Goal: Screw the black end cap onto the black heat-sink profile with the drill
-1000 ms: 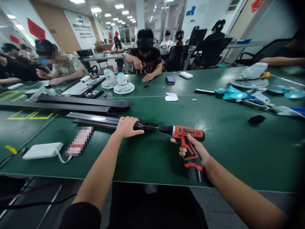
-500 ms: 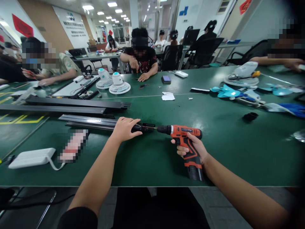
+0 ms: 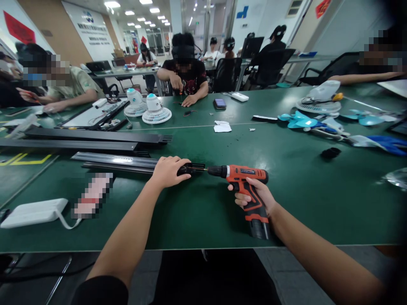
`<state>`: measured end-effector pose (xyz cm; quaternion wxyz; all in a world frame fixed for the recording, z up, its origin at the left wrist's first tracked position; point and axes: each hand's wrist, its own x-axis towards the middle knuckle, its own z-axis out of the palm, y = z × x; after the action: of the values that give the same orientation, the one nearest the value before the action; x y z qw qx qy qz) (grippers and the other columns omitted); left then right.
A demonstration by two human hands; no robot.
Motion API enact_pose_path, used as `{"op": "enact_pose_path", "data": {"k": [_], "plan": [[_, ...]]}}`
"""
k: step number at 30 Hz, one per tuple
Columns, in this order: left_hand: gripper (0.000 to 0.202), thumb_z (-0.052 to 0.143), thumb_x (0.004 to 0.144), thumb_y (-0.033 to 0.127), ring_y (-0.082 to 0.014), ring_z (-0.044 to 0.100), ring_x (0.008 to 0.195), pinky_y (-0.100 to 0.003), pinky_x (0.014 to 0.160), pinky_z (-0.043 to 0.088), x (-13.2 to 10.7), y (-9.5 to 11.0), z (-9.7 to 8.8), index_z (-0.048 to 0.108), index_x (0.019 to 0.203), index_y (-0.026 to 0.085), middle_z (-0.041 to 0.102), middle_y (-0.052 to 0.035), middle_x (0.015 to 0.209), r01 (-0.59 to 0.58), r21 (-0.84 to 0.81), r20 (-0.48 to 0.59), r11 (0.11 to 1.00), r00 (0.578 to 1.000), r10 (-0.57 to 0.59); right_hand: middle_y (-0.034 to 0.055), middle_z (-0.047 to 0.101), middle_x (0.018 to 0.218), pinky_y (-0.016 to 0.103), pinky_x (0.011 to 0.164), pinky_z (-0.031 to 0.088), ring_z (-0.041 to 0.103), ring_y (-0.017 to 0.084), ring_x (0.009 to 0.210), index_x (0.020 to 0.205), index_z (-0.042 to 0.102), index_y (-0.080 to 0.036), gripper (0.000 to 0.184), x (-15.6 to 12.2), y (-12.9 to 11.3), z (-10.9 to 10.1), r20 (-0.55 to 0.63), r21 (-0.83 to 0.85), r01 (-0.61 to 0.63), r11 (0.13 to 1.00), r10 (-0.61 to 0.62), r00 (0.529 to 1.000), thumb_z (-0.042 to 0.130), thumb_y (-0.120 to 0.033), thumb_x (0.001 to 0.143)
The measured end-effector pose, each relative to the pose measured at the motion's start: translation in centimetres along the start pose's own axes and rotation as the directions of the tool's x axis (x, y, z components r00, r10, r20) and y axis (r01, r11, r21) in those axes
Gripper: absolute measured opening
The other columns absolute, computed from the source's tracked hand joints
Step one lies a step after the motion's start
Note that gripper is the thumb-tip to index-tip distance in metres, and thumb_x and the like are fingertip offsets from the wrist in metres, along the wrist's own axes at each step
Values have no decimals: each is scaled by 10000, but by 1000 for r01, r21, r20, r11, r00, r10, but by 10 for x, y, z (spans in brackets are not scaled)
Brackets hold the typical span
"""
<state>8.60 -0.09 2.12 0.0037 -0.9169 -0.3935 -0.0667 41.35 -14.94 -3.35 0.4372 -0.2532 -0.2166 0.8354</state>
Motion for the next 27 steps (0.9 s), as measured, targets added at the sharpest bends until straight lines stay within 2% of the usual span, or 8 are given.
{"op": "enact_pose_path", "data": {"k": [6, 10, 12, 15, 19, 22, 27], "plan": [[558, 545, 978, 655, -307, 643, 1088, -442, 957, 415, -2, -1, 0, 576, 1435, 337, 712, -72, 1191, -8, 21, -11, 1000, 1000, 8, -24, 514, 523, 254, 511, 464, 473, 140, 521, 1051, 720, -102, 417, 1, -1, 1, -12, -16, -8, 1000, 8, 1000, 678, -489, 904], [632, 522, 993, 645, -310, 618, 1196, -449, 1025, 419, -8, -5, 0, 521, 1513, 285, 672, -108, 1318, -46, -22, -84, 999, 996, 44, -20, 524, 527, 257, 521, 458, 468, 138, 524, 1049, 717, -119, 376, 1, -2, 2, -13, -23, -8, 1000, 8, 1000, 666, -468, 919], [607, 516, 994, 649, -317, 600, 1245, -477, 1094, 376, -13, -9, -1, 571, 1463, 268, 677, -114, 1328, -38, -10, -132, 999, 991, 37, -20, 522, 526, 260, 522, 459, 456, 133, 513, 1034, 724, -119, 366, 1, -2, 2, -13, -22, -2, 1000, 2, 1000, 663, -461, 920], [577, 515, 979, 687, -345, 584, 1277, -564, 1172, 263, -20, -17, -1, 651, 1351, 267, 707, -114, 1295, 53, 60, -182, 997, 982, -42, -22, 517, 522, 256, 516, 456, 472, 136, 515, 1025, 735, -114, 375, 2, -1, 2, -19, -22, -11, 1000, 10, 1000, 677, -465, 905], [603, 496, 960, 733, -344, 624, 1197, -572, 1143, 289, -22, -28, 4, 658, 1314, 273, 736, -100, 1238, 159, 69, -167, 985, 975, -146, -22, 525, 529, 258, 509, 466, 478, 134, 499, 1023, 739, -110, 378, 3, -1, 1, -44, -18, 4, 1000, -5, 999, 688, -461, 894], [596, 486, 948, 753, -332, 654, 1069, -524, 1064, 368, -20, -32, 7, 689, 1209, 257, 750, -95, 1122, 168, 91, -150, 982, 977, -154, -20, 540, 539, 270, 516, 479, 471, 137, 498, 1042, 732, -121, 352, 3, -2, 1, -40, 0, 14, 1000, -14, 999, 668, -441, 909], [610, 491, 948, 755, -340, 658, 1055, -511, 1019, 396, -17, -34, 9, 696, 1180, 230, 747, -102, 1099, 162, 106, -161, 981, 976, -144, -11, 558, 538, 266, 531, 488, 504, 147, 535, 1019, 721, -136, 333, 3, -6, 1, 6, 19, -20, 1000, 20, 1000, 676, -446, 906]]}}
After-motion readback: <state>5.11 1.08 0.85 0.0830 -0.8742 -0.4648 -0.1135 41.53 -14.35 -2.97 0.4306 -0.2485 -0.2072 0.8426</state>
